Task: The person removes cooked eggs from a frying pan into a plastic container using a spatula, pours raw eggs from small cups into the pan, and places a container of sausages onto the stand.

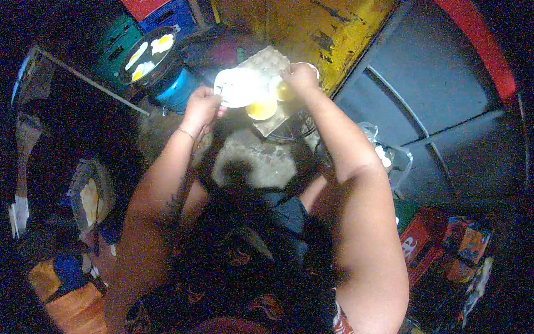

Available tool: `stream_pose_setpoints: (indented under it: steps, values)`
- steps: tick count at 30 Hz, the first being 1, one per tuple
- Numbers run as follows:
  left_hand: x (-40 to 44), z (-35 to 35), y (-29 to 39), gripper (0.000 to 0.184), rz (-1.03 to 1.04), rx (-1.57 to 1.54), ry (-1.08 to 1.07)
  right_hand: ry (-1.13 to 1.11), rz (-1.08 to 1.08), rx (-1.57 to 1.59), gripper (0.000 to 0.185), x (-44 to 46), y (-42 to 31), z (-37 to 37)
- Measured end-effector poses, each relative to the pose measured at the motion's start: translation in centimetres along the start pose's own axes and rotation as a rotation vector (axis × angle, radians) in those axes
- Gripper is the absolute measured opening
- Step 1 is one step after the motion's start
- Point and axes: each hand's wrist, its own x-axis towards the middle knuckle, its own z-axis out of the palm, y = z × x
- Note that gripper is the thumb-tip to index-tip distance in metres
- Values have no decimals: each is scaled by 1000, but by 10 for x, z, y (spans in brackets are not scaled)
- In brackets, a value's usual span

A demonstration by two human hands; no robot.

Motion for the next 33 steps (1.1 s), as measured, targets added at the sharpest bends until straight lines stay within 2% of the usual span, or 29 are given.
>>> stream_pose_setpoints:
  steps: [1, 2, 5, 8, 14, 17, 20, 23, 26, 29, 33]
  values:
    - [0, 0, 1, 16, -4, 4, -3, 6, -46, -145, 26, 0, 0, 1]
    - [0, 1, 1, 16, 7, 21, 15, -95, 5, -228, 24, 2, 0, 3]
    - [-7, 4, 5, 17, 29, 58, 53, -73, -91, -469, 21, -14, -8, -1]
    - [-4, 4, 3, 18, 40, 63, 42, -185, -103, -587, 21, -12, -15, -7]
    - [0, 3, 1, 19, 60, 84, 11, -241, -123, -545, 16, -9, -7, 3]
    - [0, 5, 0, 19, 61, 79, 9, -324, -52, -582, 15, -10, -20, -1]
    - [-5, 9, 6, 18, 46, 96, 14, -119, -120, -415, 16, -21, -25, -4]
    - [-5, 10, 6, 19, 36, 111, 5, 59, -128, -148, 27, -12, -25, 1]
    - [-1, 11, -1, 19, 54, 93, -5, 152, -390, 92, 27, -14, -40, -5]
    - [-2, 14, -1, 16, 64, 90, -18, 99, -567, -91, 34, -39, -66, -11]
    - [-7, 18, 4, 15, 53, 114, -42, 61, -534, -109, 20, -48, -67, -1]
